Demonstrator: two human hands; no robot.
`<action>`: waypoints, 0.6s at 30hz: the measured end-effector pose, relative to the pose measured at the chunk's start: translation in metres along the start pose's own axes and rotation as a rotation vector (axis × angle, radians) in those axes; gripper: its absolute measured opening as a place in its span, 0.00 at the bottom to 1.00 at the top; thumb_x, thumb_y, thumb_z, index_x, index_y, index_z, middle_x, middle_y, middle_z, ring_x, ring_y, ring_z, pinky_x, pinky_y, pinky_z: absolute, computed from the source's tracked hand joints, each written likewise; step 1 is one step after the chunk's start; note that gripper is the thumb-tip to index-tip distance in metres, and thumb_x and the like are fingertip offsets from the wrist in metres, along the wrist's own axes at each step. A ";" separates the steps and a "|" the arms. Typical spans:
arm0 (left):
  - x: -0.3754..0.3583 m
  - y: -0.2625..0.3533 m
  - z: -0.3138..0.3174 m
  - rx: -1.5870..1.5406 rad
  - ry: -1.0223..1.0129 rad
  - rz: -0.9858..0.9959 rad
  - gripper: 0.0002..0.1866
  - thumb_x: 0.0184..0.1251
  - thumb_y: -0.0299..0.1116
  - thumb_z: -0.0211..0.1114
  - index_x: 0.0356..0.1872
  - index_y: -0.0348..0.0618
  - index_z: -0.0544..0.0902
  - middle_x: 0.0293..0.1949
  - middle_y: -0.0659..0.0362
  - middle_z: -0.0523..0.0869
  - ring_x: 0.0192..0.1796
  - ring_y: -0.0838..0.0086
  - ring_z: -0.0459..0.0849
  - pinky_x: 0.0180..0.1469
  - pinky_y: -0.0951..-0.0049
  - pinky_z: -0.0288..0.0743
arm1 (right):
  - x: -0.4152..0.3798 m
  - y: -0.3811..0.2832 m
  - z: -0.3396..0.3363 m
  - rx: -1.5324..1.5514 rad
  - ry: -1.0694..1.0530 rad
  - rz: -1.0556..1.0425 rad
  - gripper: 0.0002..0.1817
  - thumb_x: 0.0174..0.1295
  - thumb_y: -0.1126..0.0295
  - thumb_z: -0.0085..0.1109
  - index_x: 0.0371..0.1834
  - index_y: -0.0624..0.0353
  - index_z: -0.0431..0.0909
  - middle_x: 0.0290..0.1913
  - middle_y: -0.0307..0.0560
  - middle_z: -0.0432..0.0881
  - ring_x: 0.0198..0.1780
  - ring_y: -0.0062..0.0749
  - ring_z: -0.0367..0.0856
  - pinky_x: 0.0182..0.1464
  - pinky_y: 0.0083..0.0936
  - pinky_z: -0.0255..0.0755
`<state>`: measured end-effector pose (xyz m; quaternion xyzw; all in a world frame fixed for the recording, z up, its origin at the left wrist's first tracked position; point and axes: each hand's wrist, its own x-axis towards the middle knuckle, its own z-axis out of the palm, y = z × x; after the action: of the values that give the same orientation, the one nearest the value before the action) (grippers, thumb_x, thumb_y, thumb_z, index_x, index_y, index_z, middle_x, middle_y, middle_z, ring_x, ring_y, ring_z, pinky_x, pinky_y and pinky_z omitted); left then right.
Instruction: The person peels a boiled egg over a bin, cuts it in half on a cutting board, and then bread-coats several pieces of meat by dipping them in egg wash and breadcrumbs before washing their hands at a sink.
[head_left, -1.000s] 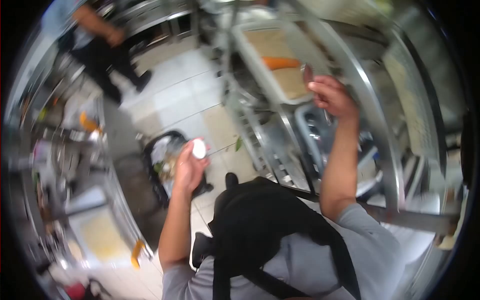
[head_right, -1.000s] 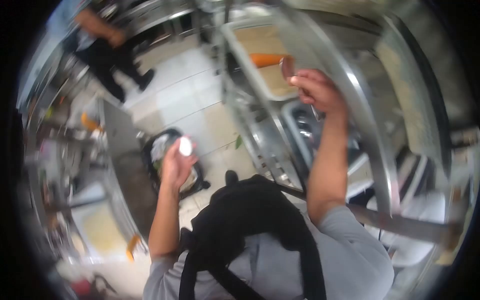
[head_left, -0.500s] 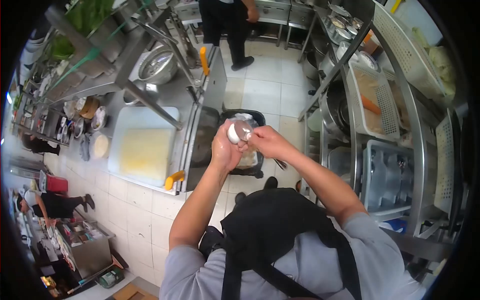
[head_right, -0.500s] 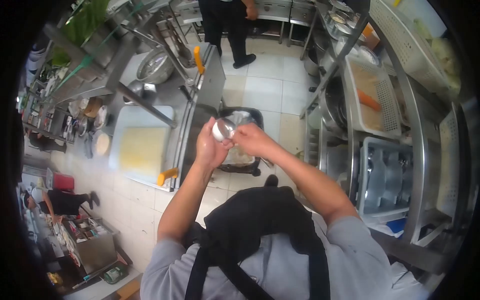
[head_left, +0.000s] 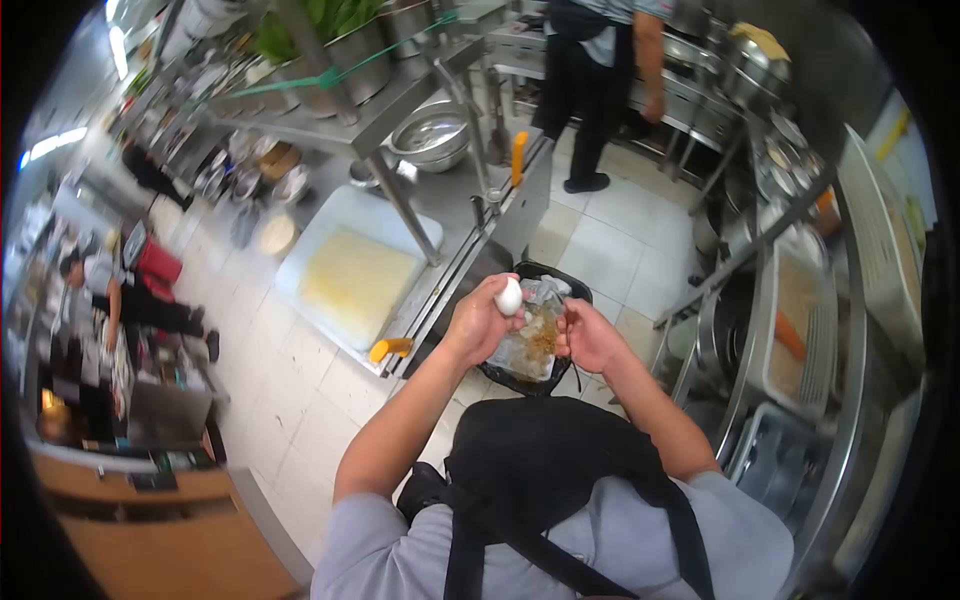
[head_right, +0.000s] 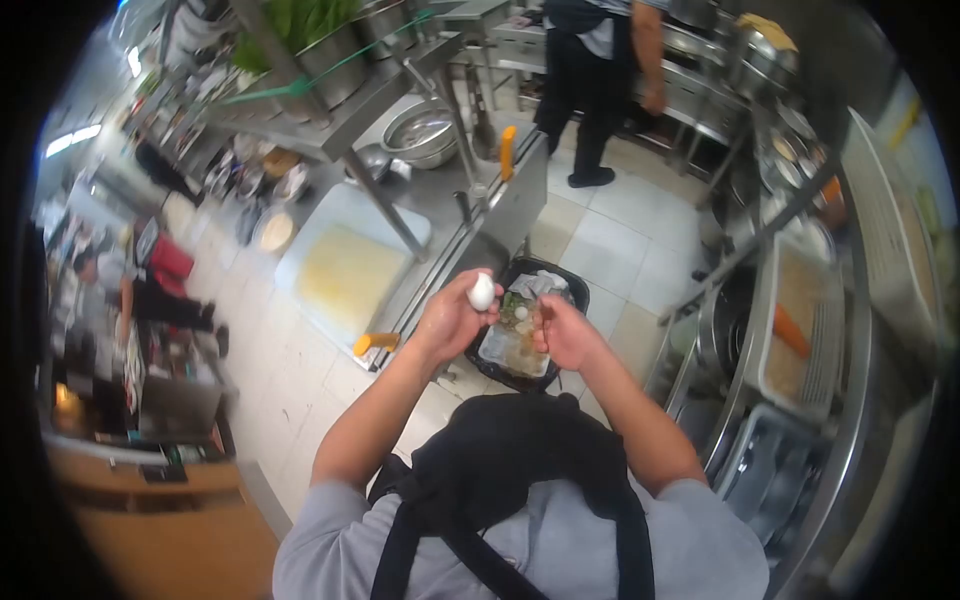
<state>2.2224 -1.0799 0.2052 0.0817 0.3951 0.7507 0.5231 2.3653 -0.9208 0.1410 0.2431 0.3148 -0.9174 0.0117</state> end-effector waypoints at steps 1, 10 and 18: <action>-0.001 0.000 0.004 -0.020 0.026 0.016 0.14 0.76 0.39 0.52 0.54 0.43 0.73 0.40 0.51 0.82 0.38 0.67 0.79 0.42 0.66 0.73 | 0.003 0.000 -0.008 -0.066 -0.030 -0.043 0.15 0.73 0.51 0.47 0.40 0.47 0.77 0.29 0.35 0.77 0.21 0.22 0.68 0.24 0.21 0.61; 0.019 0.016 0.045 0.000 -0.002 0.366 0.16 0.72 0.38 0.51 0.54 0.39 0.72 0.45 0.56 0.78 0.47 0.69 0.78 0.46 0.67 0.72 | -0.009 -0.062 0.084 -1.064 0.337 -0.616 0.26 0.71 0.50 0.54 0.24 0.63 0.73 0.20 0.46 0.76 0.24 0.29 0.74 0.31 0.33 0.67; 0.030 0.025 0.049 0.057 -0.059 0.367 0.15 0.77 0.37 0.47 0.56 0.40 0.70 0.43 0.55 0.78 0.44 0.70 0.77 0.45 0.69 0.69 | 0.031 -0.044 0.079 -0.680 0.228 -0.716 0.24 0.74 0.53 0.50 0.27 0.63 0.76 0.23 0.45 0.81 0.26 0.26 0.78 0.33 0.28 0.70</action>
<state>2.2175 -1.0334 0.2468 0.1892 0.3795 0.8192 0.3862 2.2958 -0.9277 0.2057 0.2011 0.6586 -0.6771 -0.2595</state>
